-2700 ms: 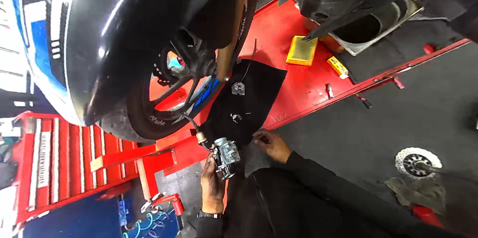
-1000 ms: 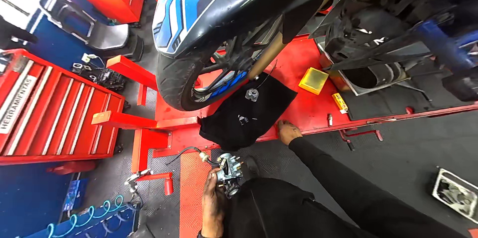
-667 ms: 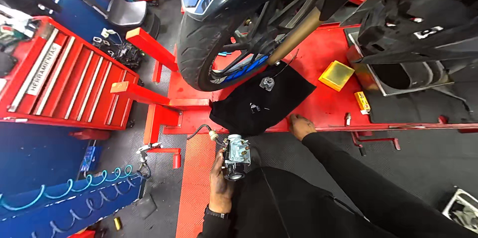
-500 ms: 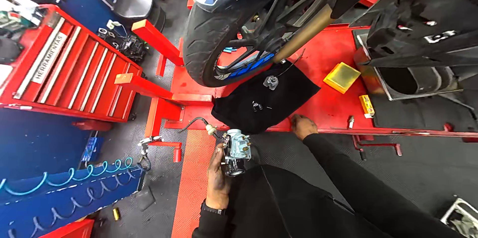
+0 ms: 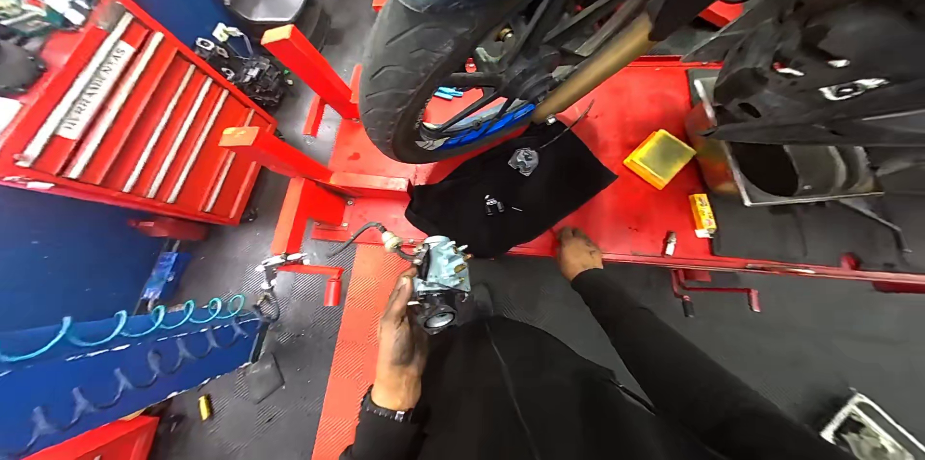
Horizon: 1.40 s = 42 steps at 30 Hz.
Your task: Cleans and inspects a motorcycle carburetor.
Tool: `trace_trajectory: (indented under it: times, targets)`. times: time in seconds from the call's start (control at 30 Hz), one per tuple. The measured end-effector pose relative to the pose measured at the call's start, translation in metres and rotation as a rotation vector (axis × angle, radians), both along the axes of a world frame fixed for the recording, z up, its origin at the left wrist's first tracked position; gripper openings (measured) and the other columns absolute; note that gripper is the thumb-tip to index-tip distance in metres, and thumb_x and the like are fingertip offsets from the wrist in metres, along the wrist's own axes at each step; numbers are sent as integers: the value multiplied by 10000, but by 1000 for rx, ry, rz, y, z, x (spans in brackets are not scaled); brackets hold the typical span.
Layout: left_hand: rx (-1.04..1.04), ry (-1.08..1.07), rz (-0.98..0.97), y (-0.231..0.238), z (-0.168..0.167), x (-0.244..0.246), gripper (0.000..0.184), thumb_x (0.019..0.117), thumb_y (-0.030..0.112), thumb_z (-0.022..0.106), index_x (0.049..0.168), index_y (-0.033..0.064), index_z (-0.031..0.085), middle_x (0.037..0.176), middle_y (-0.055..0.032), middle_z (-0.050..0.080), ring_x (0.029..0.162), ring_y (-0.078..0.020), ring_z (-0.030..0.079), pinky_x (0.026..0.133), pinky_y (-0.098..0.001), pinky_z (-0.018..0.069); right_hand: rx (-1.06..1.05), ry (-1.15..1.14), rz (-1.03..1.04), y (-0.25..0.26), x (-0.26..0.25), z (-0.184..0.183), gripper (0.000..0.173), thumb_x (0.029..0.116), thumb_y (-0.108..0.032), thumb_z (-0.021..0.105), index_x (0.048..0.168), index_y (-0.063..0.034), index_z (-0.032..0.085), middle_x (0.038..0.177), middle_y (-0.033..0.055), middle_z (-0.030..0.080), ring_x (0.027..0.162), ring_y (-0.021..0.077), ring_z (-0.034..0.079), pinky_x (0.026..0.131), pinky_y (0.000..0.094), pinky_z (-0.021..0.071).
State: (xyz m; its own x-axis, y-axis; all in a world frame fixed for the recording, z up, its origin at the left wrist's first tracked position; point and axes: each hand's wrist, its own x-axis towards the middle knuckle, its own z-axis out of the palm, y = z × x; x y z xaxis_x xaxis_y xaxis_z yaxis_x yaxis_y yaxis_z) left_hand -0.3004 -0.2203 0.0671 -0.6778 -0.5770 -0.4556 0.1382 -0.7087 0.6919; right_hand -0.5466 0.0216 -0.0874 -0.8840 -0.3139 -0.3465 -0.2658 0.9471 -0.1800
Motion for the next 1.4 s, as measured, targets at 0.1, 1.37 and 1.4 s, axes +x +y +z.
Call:
trace_trajectory:
  times: [0.1,1.37,1.4]
  targets:
    - [-9,-20,2,-2,-2,2,366,1093,251,343,1273,61,599,1036,-119,715,900,-188,711,789,-385,615,-123,-31,-66,15,-8,-10,312,941,-144,656,1241,-58,641,1240,236,647,1072,419,674,884,624,552]
    - [-183,355,444,-68,49,254,281,1031,260,524,1222,124,680,1070,-107,747,948,-187,739,829,-382,625,-1409,-294,613,-219,266,197,166,981,-187,646,1107,-95,703,983,29,707,826,148,685,701,324,614]
    - [-172,389,495,-70,50,274,283,1028,266,539,1225,122,682,1070,-113,746,949,-192,740,831,-387,624,-1419,-353,703,-234,284,209,172,977,-188,651,1117,-102,701,993,27,705,830,149,682,699,323,611]
